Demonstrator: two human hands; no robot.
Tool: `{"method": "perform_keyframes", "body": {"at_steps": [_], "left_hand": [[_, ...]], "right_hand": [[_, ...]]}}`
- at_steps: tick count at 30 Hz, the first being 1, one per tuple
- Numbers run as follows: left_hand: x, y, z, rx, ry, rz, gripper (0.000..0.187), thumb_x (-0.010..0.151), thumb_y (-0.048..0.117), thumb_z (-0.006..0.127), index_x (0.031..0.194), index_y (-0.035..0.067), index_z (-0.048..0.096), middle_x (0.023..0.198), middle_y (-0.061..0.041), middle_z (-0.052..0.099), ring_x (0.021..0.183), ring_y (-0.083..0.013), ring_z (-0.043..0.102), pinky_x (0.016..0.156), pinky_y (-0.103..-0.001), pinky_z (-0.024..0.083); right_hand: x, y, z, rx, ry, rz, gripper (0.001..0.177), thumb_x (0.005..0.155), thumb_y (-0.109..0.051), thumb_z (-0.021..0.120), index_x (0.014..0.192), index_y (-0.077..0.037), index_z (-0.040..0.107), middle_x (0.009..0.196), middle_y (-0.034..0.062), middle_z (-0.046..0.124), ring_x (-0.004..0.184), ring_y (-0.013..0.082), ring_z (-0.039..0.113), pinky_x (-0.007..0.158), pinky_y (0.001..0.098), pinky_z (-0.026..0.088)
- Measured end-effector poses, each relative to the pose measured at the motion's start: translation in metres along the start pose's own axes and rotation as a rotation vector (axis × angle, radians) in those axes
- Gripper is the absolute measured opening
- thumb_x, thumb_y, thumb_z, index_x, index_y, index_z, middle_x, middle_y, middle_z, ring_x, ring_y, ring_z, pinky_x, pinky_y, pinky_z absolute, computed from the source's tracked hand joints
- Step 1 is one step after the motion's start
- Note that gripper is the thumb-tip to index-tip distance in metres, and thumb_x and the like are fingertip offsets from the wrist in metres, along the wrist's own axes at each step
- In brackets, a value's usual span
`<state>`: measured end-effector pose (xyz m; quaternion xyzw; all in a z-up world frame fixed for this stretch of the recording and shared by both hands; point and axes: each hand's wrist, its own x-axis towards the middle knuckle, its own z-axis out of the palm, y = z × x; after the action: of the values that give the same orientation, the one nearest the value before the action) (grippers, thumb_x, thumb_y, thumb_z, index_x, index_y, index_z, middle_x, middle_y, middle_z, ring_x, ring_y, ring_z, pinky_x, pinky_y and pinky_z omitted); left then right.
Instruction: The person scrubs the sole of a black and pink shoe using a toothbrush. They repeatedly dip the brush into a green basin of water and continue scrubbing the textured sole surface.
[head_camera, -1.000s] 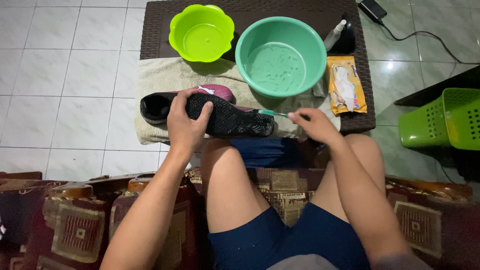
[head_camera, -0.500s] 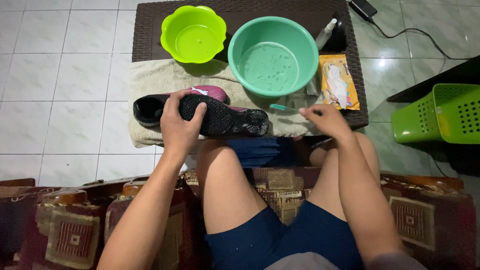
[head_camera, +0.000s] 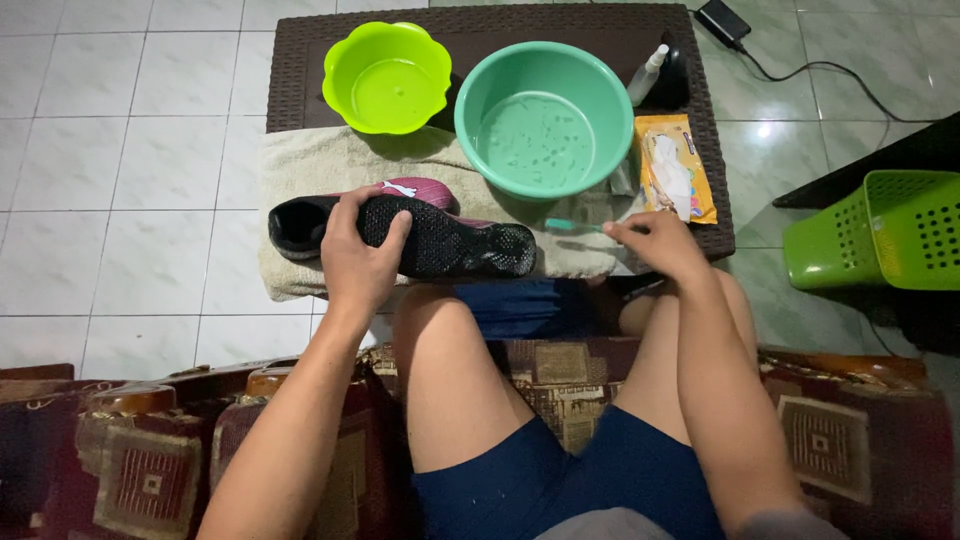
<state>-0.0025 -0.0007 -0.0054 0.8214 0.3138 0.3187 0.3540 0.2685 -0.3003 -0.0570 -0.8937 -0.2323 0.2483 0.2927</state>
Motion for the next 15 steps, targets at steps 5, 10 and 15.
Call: {"method": "perform_keyframes", "body": {"at_steps": [5,10,15], "left_hand": [[-0.002,-0.001,0.001,0.017,0.001,0.0,0.039,0.089,0.031,0.082,0.122,0.022,0.063,0.113,-0.009,0.066,0.11,-0.0357,0.066,0.096,-0.049,0.05],[0.0,0.008,-0.003,0.013,0.008,-0.031,0.04,0.088,0.031,0.081,0.122,0.02,0.064,0.113,-0.011,0.067,0.111,-0.038,0.066,0.096,-0.05,0.05],[0.001,0.006,-0.002,0.018,-0.016,-0.036,0.04,0.088,0.033,0.08,0.122,0.02,0.064,0.112,-0.013,0.066,0.111,-0.0406,0.065,0.096,-0.052,0.05]], "right_hand": [[-0.025,-0.039,0.042,0.09,-0.033,-0.194,0.033,0.097,-0.04,0.068,0.099,-0.008,0.078,0.11,0.0204,0.076,0.12,0.0438,0.063,0.106,0.0532,0.045],[-0.028,-0.06,0.064,0.197,-0.133,-0.202,0.032,0.097,-0.043,0.067,0.094,-0.013,0.078,0.097,0.0094,0.08,0.115,0.0355,0.068,0.105,0.0499,0.047],[-0.024,-0.049,0.027,0.056,-0.225,-0.067,0.047,0.094,-0.046,0.069,0.106,-0.002,0.08,0.126,0.0232,0.072,0.13,0.047,0.058,0.111,0.0548,0.041]]}}
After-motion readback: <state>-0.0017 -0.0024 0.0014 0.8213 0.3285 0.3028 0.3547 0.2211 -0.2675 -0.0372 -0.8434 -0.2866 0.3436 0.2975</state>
